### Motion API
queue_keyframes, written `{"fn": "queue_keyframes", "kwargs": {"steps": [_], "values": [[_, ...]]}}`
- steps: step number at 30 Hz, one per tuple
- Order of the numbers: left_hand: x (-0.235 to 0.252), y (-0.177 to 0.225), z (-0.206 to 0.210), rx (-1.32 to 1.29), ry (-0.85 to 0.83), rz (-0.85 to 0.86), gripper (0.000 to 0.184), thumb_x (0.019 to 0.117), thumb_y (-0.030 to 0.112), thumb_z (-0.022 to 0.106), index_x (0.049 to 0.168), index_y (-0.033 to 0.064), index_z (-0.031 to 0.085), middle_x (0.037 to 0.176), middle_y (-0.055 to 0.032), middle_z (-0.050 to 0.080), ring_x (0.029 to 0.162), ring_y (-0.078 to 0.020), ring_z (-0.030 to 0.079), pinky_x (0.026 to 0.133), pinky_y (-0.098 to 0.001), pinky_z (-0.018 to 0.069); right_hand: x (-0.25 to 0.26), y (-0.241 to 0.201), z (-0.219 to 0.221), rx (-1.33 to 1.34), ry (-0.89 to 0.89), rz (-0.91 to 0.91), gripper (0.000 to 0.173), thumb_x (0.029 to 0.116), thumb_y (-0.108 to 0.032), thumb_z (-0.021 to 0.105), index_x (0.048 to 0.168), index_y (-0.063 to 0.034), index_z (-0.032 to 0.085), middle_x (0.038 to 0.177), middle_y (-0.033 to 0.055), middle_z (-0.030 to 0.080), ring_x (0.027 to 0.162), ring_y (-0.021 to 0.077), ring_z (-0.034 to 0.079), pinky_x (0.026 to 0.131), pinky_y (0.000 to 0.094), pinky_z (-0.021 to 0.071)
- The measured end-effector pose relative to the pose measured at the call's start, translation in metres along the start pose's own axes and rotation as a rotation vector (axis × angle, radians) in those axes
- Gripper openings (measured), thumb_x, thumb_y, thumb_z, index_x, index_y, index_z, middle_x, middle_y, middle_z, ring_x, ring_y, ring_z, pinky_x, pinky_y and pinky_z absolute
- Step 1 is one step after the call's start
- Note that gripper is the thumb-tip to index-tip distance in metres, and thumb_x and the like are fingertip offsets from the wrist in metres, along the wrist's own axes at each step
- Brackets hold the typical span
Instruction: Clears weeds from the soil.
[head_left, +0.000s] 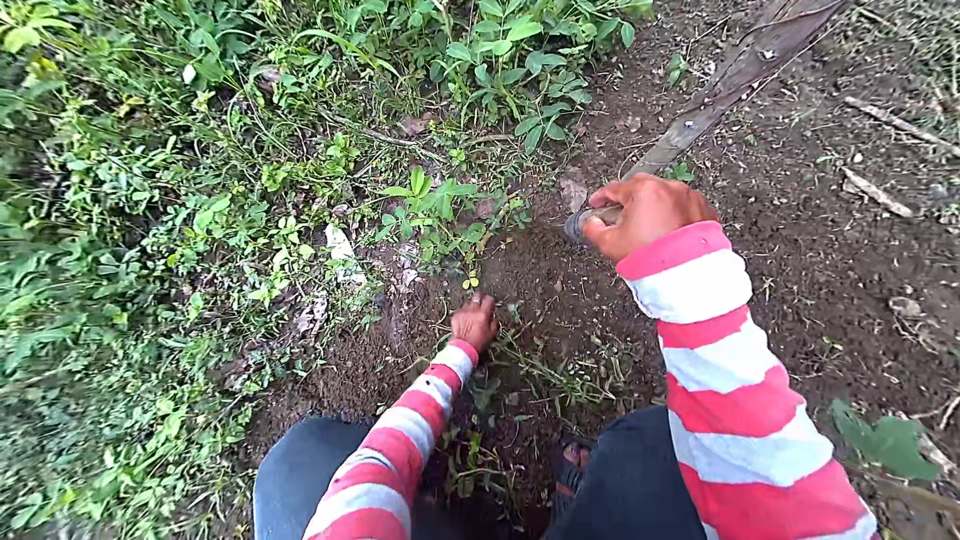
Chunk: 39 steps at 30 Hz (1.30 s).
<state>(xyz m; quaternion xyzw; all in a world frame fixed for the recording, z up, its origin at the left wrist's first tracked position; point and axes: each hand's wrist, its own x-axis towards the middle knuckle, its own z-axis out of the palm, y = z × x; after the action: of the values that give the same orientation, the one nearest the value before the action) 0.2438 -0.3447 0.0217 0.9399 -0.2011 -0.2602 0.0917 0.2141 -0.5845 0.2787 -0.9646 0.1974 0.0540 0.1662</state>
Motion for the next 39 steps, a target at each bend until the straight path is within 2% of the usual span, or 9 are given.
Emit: {"fn": "queue_keyframes", "kwargs": {"steps": [5, 8, 13, 20, 23, 26, 31, 35, 39], "values": [[0.066, -0.053, -0.035, 0.130, 0.111, -0.311, 0.067, 0.0956, 0.013, 0.068, 0.156, 0.0078, 0.042, 0.159, -0.0264, 0.042, 0.133, -0.0552, 0.052, 0.095, -0.0727, 0.0490, 0.000, -0.002, -0.001, 0.002, 0.016, -0.006, 0.033, 0.0902, -0.032, 0.070, 0.118, -0.0151, 0.076, 0.122, 0.0194, 0.070, 0.108, 0.0434, 0.067, 0.083, 0.0668, 0.0495], [0.068, -0.054, -0.048, 0.130, 0.015, -0.404, 0.046, 0.1050, 0.029, 0.055, 0.141, 0.0009, 0.056, 0.133, -0.0329, 0.063, 0.123, -0.0534, 0.061, 0.095, -0.0708, 0.0494, 0.000, -0.002, -0.001, -0.022, -0.003, 0.007, 0.033, 0.0907, -0.034, 0.069, 0.118, -0.0166, 0.075, 0.122, 0.0192, 0.070, 0.109, 0.0429, 0.067, 0.084, 0.0657, 0.0499], [0.056, -0.052, -0.031, -0.074, 0.030, -0.509, 0.051, 0.1053, 0.046, 0.048, 0.119, 0.0038, 0.072, 0.126, -0.0257, 0.070, 0.123, -0.0442, 0.065, 0.098, -0.0673, 0.0503, -0.002, -0.007, -0.004, -0.021, -0.044, 0.022, 0.036, 0.0924, -0.036, 0.069, 0.122, -0.0169, 0.074, 0.124, 0.0184, 0.069, 0.113, 0.0407, 0.066, 0.088, 0.0642, 0.0500], [-0.025, -0.013, 0.001, -0.107, 0.040, -0.151, 0.040, 0.1022, 0.033, 0.055, 0.126, 0.0050, 0.072, 0.112, -0.0266, 0.074, 0.114, -0.0469, 0.068, 0.097, -0.0675, 0.0482, 0.007, 0.012, -0.011, 0.030, -0.011, 0.010, 0.035, 0.0906, -0.036, 0.070, 0.120, -0.0168, 0.074, 0.117, 0.0169, 0.073, 0.110, 0.0408, 0.068, 0.085, 0.0662, 0.0496], [-0.016, -0.011, 0.009, -0.245, 0.292, -0.177, 0.036, 0.0941, 0.025, 0.064, 0.126, 0.0112, 0.075, 0.142, -0.0268, 0.059, 0.138, -0.0530, 0.046, 0.106, -0.0747, 0.0345, 0.007, 0.016, -0.009, 0.042, 0.004, 0.005, 0.035, 0.0895, -0.036, 0.071, 0.118, -0.0167, 0.075, 0.113, 0.0155, 0.074, 0.106, 0.0402, 0.069, 0.084, 0.0666, 0.0498], [0.003, 0.005, 0.020, -0.389, 0.228, -0.515, 0.058, 0.0970, 0.048, 0.062, 0.150, 0.0265, 0.055, 0.174, -0.0186, 0.007, 0.158, -0.0510, 0.005, 0.108, -0.0865, 0.0207, 0.006, 0.018, -0.011, 0.048, -0.005, 0.031, 0.033, 0.0898, -0.034, 0.072, 0.118, -0.0175, 0.075, 0.116, 0.0141, 0.074, 0.109, 0.0397, 0.069, 0.087, 0.0667, 0.0497], [-0.042, 0.105, 0.074, -0.153, -0.063, -0.095, 0.098, 0.0740, 0.076, 0.073, 0.158, 0.0368, 0.043, 0.174, -0.0192, 0.012, 0.156, -0.0567, 0.005, 0.109, -0.0886, 0.0135, 0.006, 0.014, -0.011, 0.043, -0.023, 0.036, 0.033, 0.0908, -0.033, 0.071, 0.119, -0.0169, 0.074, 0.116, 0.0150, 0.074, 0.111, 0.0396, 0.068, 0.089, 0.0663, 0.0487], [-0.085, 0.127, 0.112, 0.025, -0.259, 0.344, 0.088, 0.0732, 0.035, 0.089, 0.153, 0.0304, 0.051, 0.173, -0.0169, 0.021, 0.156, -0.0567, 0.010, 0.101, -0.0893, 0.0266, -0.002, 0.006, -0.004, -0.017, -0.045, -0.028, 0.034, 0.0922, -0.034, 0.069, 0.120, -0.0141, 0.074, 0.117, 0.0208, 0.072, 0.113, 0.0452, 0.066, 0.088, 0.0703, 0.0462], [-0.106, 0.071, 0.102, 0.063, -0.347, 0.428, 0.050, 0.0886, 0.006, 0.073, 0.136, 0.0209, 0.065, 0.160, -0.0208, 0.043, 0.146, -0.0534, 0.038, 0.093, -0.0732, 0.0500, -0.009, 0.010, -0.004, -0.003, -0.043, -0.035, 0.035, 0.0918, -0.035, 0.070, 0.121, -0.0146, 0.073, 0.119, 0.0233, 0.071, 0.113, 0.0492, 0.064, 0.088, 0.0731, 0.0445]]}}
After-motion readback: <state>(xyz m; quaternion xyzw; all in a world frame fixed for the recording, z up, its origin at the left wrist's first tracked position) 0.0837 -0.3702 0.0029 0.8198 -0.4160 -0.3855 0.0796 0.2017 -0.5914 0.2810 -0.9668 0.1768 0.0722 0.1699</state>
